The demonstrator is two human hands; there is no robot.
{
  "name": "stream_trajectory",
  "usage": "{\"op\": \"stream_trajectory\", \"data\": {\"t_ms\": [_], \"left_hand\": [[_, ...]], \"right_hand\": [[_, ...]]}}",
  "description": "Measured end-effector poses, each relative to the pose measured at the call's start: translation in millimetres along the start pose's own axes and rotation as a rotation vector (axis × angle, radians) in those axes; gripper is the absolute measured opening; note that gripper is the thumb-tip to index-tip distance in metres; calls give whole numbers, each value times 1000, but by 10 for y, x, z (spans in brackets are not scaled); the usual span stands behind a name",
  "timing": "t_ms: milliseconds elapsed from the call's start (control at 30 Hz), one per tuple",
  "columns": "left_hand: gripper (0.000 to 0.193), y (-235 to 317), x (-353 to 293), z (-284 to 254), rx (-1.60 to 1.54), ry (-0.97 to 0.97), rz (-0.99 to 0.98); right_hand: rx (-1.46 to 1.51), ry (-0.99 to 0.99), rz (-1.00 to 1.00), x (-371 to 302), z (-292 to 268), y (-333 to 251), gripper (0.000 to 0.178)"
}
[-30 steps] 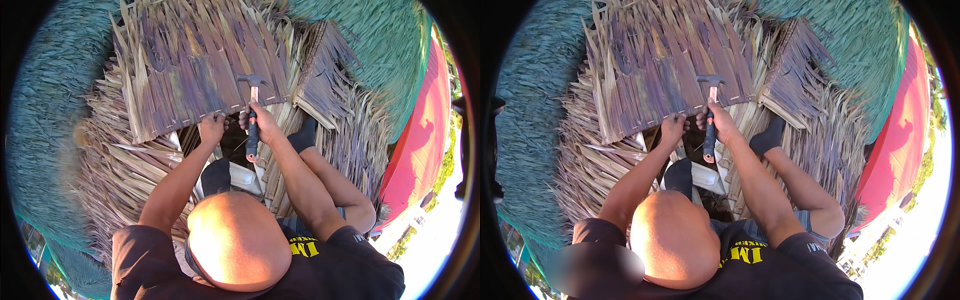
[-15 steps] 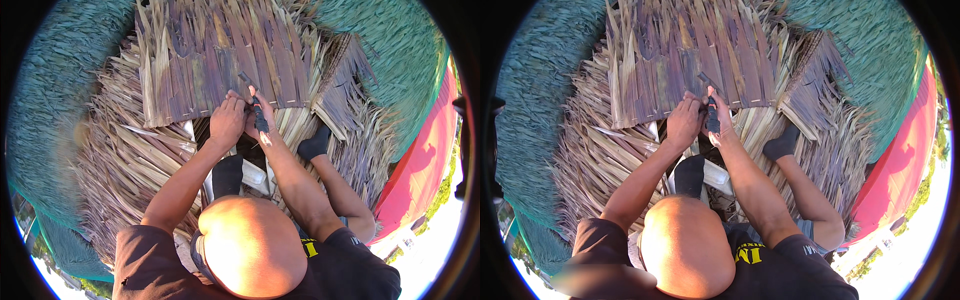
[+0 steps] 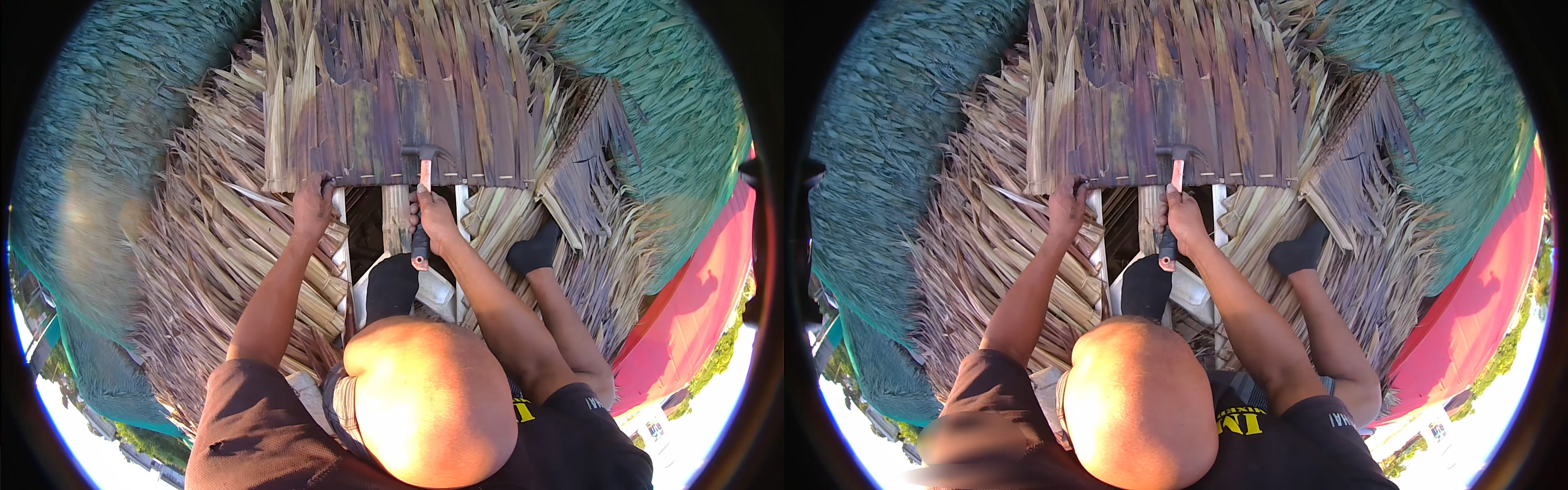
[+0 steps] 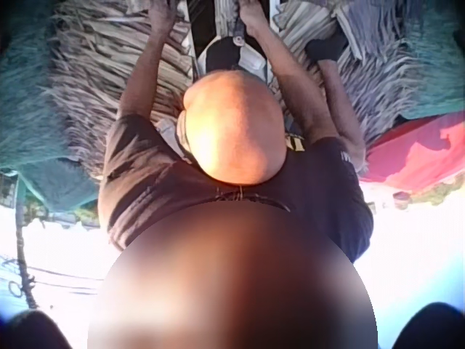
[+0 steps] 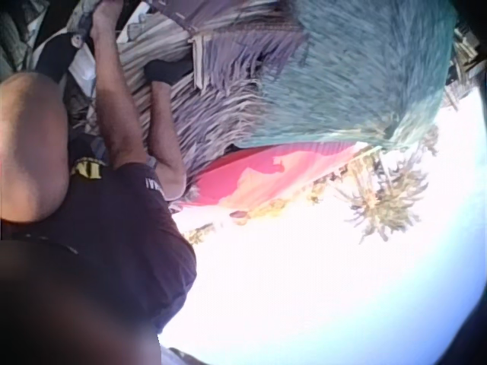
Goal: The person is installing thatch roofing material on a roof structure. They repeatedly position bundles of dried palm leaves, align them with existing layers, and secure them using a hammer and nails. The person occasionally reaches for additional materials from a nearby container.
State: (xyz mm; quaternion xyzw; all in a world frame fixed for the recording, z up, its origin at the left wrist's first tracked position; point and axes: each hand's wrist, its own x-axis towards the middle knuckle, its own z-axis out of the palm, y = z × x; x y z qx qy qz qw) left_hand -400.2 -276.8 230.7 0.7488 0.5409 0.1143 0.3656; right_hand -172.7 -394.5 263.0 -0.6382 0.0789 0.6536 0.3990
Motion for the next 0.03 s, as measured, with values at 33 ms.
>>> {"op": "stream_trajectory", "data": {"t_ms": [33], "left_hand": [[19, -75, 29, 4, 59, -24, 36]], "right_hand": [[-108, 46, 49, 19, 21, 41, 37]]}}
